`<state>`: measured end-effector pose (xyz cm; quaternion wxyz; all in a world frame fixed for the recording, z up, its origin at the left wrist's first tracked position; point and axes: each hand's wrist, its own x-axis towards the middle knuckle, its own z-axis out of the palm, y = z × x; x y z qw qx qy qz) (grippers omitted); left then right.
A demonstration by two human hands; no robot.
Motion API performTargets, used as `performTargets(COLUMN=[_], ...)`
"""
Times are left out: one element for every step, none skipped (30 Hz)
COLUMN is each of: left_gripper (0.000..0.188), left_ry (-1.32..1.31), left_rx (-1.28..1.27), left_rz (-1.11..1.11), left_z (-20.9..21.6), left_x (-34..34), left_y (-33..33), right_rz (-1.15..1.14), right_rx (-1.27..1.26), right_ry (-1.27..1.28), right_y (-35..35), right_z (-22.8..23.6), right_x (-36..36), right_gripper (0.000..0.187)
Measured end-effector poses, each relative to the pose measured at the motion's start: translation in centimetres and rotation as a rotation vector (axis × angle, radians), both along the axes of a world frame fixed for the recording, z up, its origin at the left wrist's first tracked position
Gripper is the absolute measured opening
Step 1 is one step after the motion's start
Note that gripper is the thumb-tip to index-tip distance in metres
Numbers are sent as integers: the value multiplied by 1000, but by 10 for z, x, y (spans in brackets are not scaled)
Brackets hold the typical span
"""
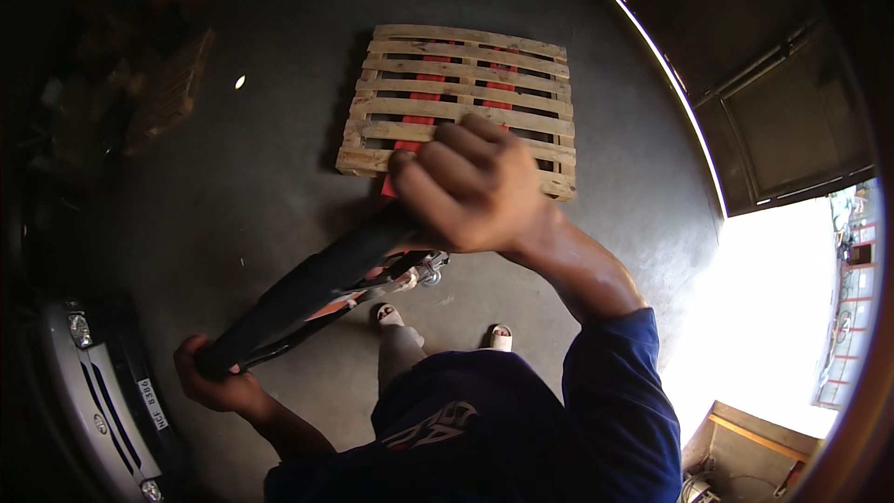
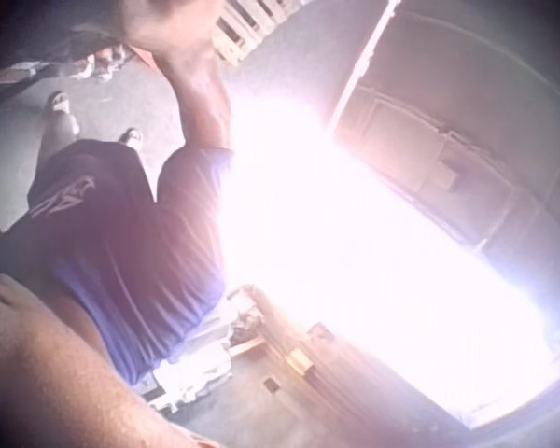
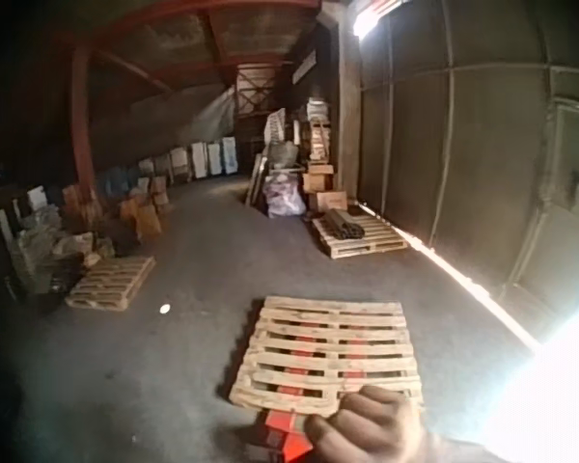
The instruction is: The person uses a red manual pallet jack to lift and move a wooden pallet across a warehouse floor. They position the jack under the pallet, pump the handle to raise it, and pull the pallet toward the open garage door.
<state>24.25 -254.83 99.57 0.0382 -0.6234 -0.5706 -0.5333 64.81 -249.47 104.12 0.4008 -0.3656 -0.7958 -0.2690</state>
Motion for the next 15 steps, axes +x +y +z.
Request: performTargets(left_gripper=[33, 31, 32, 33, 30, 28, 27, 22, 24, 27, 35, 35, 34, 33, 32], left_ry=[-54, -97, 83, 259, 269, 277, 287, 185, 17, -172, -183, -189, -188, -232, -255], left_rx=[25, 43, 142, 255, 260, 270, 278, 207, 41, -113, -59, -62, -53, -81, -102], left_rz=[-74, -162, -172, -178, -231, -285, -345, -492, -600, -689, -631, -678, -741, -734, -727], left_z=[3, 6, 6, 7, 7, 7, 7, 7, 12, 14, 18, 17, 16, 15, 16], left_x=[4, 5, 1, 1, -1, -1, -1, -3, -1, 3, 16, 16, 21, 25, 28], left_y=[8, 20, 35, 54, 64, 78, 90, 98, 99, 102, 104, 109, 117, 125, 132], right_rz=[-38, -58, -79, -112, -141, -192, -263, -304, -346, -413, -466, -474, -483, -489, -492], right_rx=[-37, -58, -80, -65, -48, -28, -12, -18, -24, -26, -33, -57, -70, -85, -100], right_ry=[-4, -1, 3, 15, 17, 25, -5, 16, 38, 39, 35, 55, 53, 51, 49], right_y=[3, 3, 4, 3, -2, -7, -11, -14, -17, -23, -28, -32, -34, -36, -36], right_z=[2, 6, 7, 4, 1, -4, -7, -8, -9, -15, -17, -14, -14, -16, -16], right_x=[-3, -5, -8, -11, -15, -19, -16, -20, -23, -20, -22, -27, -27, -26, -25], right_gripper=[44, 47, 50, 54, 58, 59, 59, 55, 52, 52, 52, 57, 60, 62, 64])
